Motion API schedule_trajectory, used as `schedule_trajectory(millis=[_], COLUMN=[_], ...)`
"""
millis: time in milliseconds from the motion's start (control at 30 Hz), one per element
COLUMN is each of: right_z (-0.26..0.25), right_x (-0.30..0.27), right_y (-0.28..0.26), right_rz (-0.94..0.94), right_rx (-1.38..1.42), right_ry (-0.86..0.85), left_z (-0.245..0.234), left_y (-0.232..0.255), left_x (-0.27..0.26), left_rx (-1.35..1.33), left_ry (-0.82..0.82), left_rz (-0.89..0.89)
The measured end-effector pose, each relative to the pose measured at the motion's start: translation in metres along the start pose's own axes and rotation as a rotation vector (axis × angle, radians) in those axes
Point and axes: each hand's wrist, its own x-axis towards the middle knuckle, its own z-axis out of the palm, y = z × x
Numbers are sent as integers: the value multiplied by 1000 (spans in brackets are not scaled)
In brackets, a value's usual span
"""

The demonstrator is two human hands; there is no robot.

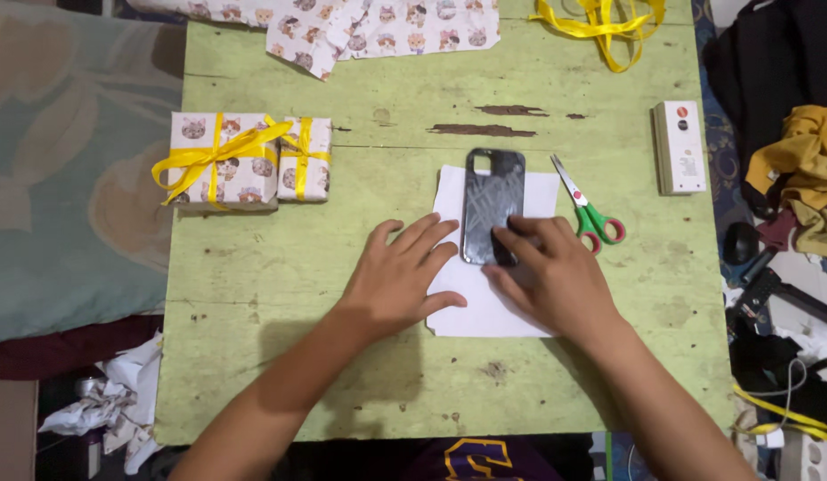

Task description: The person wraps a phone case in patterned wrapping paper on a green table. They fold the paper around the case, crease the edges, and tuck the ends to form a neat rectangular package. Two previously wrapped gifts and a pair of scissors are visible nearby.

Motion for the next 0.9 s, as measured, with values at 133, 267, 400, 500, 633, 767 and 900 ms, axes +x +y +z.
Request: schedule_trajectory(millis=[133, 267, 400, 500, 633, 767, 900], right_z=[-12, -15, -17, -14, -3, 1, -1], right_x=[-2, -1, -8, -10, -5, -1, -1], right_y=[-3, -8, -16, -18, -14, -7, -4], right_rz=[-106, -247, -247, -238, -202, -182, -141], right_rx=[-8, -12, -10, -5, -44, -42, 20], right_ry=[-44, -43, -110, -143, -75, -78, -112], left_z=[-8, -18, -27, -33, -42, -42, -41], left_y=[-6, -7, -5, -3, -6, -11, -21], left_x=[0, 0, 2, 4, 6, 9, 7], left_rx=[44, 66, 90, 71, 33, 26, -44], left_ry=[-6, 55, 52, 52, 31, 30, 12], left_rz=[-28, -54, -67, -61, -124, -144, -99])
